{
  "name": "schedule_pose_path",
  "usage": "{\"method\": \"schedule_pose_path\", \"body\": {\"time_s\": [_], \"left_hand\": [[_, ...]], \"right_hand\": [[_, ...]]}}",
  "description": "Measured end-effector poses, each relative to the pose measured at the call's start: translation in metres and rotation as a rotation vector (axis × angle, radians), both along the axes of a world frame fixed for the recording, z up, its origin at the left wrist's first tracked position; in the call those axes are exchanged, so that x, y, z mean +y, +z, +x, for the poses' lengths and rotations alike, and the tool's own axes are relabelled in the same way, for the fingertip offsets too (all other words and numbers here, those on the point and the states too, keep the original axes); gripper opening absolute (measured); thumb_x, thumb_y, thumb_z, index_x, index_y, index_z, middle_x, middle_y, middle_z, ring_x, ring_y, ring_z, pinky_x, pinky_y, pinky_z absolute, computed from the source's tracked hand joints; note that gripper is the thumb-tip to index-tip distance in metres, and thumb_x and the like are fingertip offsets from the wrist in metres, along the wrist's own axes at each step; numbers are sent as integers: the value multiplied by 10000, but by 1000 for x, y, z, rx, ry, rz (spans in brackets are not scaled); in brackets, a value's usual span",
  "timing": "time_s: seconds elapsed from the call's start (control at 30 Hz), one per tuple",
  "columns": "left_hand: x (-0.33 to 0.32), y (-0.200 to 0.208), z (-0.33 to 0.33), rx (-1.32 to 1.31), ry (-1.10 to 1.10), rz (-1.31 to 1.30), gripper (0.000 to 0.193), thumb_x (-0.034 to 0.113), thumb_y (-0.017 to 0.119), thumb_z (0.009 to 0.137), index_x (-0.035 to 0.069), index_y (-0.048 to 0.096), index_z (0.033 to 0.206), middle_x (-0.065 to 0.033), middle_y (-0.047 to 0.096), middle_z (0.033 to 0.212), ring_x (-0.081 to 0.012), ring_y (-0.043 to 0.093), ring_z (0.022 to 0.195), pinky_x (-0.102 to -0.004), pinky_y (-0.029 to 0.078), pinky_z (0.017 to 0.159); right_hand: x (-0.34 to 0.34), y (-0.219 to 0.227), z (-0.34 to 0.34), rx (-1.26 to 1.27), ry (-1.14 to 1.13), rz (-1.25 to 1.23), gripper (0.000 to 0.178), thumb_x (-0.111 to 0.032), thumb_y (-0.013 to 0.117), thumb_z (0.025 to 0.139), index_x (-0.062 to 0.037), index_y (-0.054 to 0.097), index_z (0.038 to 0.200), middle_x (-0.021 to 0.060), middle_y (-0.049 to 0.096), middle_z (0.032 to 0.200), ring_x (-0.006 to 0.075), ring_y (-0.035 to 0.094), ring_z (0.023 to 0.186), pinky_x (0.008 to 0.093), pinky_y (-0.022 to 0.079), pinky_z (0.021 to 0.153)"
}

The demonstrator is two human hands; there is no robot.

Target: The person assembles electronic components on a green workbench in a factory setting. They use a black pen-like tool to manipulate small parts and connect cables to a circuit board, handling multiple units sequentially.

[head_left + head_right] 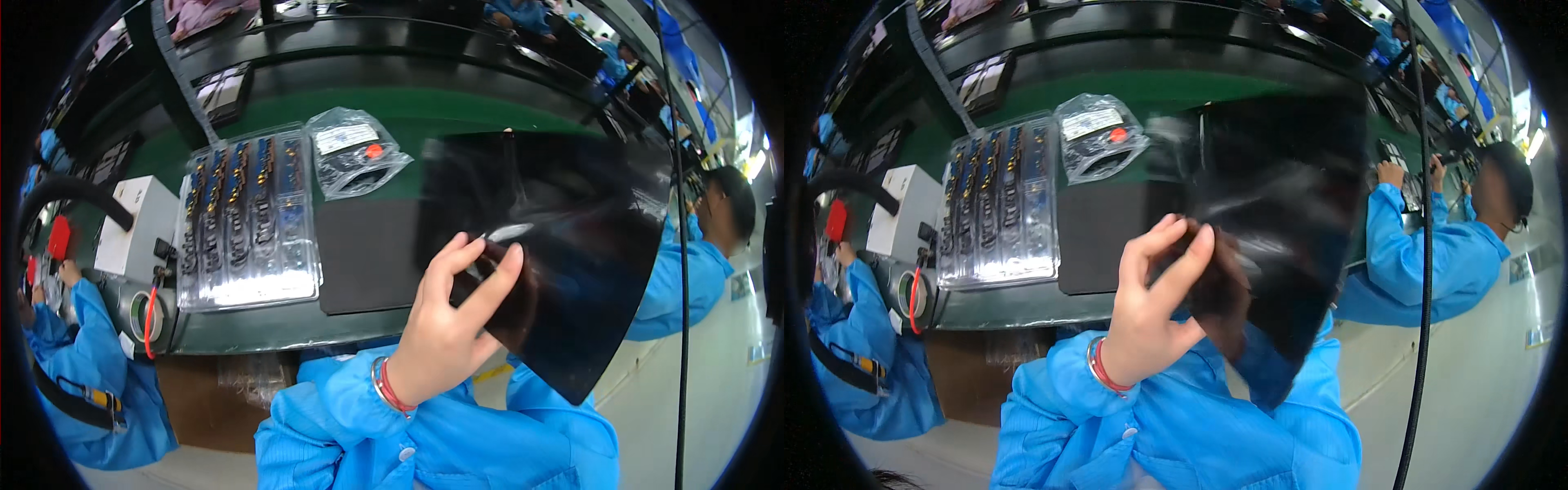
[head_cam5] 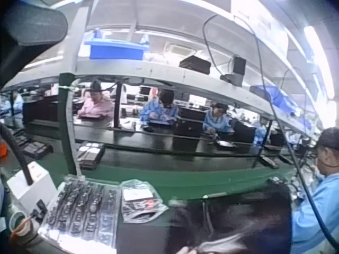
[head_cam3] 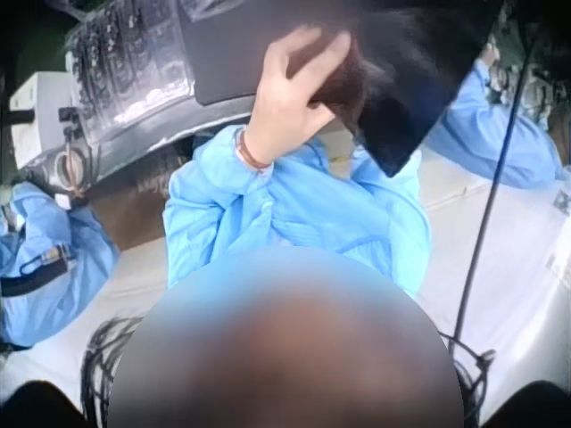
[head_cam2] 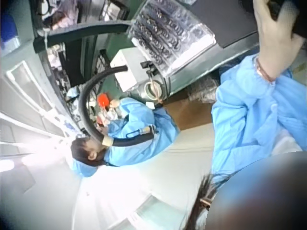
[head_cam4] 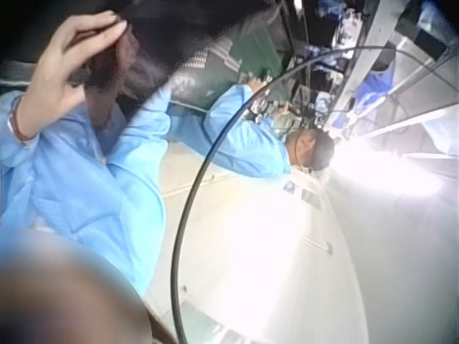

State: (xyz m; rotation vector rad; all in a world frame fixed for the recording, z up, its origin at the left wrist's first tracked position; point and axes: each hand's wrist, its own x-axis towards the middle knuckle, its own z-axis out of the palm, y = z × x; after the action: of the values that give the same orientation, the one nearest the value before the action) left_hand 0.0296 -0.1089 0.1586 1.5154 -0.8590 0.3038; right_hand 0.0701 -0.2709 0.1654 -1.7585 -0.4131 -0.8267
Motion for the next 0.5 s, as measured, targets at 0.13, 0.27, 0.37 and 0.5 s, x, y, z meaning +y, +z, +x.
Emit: {"method": "schedule_pose_path", "body": {"time_s": [0.13, 0.27, 0.37, 0.5], "left_hand": [[3, -17, -13, -288, 324, 315, 596, 75, 753, 535, 206, 629, 1104, -159, 449, 1226, -367, 449, 1080, -438, 392, 897], [7, -25, -20, -400, 499, 461, 502, 141, 729, 600, 302, 639, 1067, -123, 471, 1241, -313, 424, 1064, -400, 361, 857], [9, -28, -19, -406, 535, 454, 451, 152, 713, 642, 320, 641, 1055, -101, 494, 1219, -304, 431, 1051, -393, 364, 843], [10, -26, -19, -405, 545, 473, 412, 161, 693, 675, 330, 642, 1048, -86, 503, 1209, -295, 442, 1033, -390, 363, 839]], "right_hand": [[5, -14, 7, -75, 264, 164, 356, 41, 471, 784, -23, 586, 1115, 119, 561, 1094, 193, 558, 882, 240, 421, 746], [7, -13, 11, -119, 410, 184, 334, 17, 476, 800, -34, 587, 1110, 119, 553, 1087, 183, 547, 853, 242, 417, 730], [9, -15, 14, -137, 497, 186, 317, -1, 479, 812, -42, 587, 1107, 119, 548, 1082, 175, 538, 831, 244, 415, 717], [6, -14, 14, -146, 585, 173, 295, -25, 484, 828, -53, 587, 1103, 119, 541, 1075, 165, 527, 801, 247, 412, 700]]}}
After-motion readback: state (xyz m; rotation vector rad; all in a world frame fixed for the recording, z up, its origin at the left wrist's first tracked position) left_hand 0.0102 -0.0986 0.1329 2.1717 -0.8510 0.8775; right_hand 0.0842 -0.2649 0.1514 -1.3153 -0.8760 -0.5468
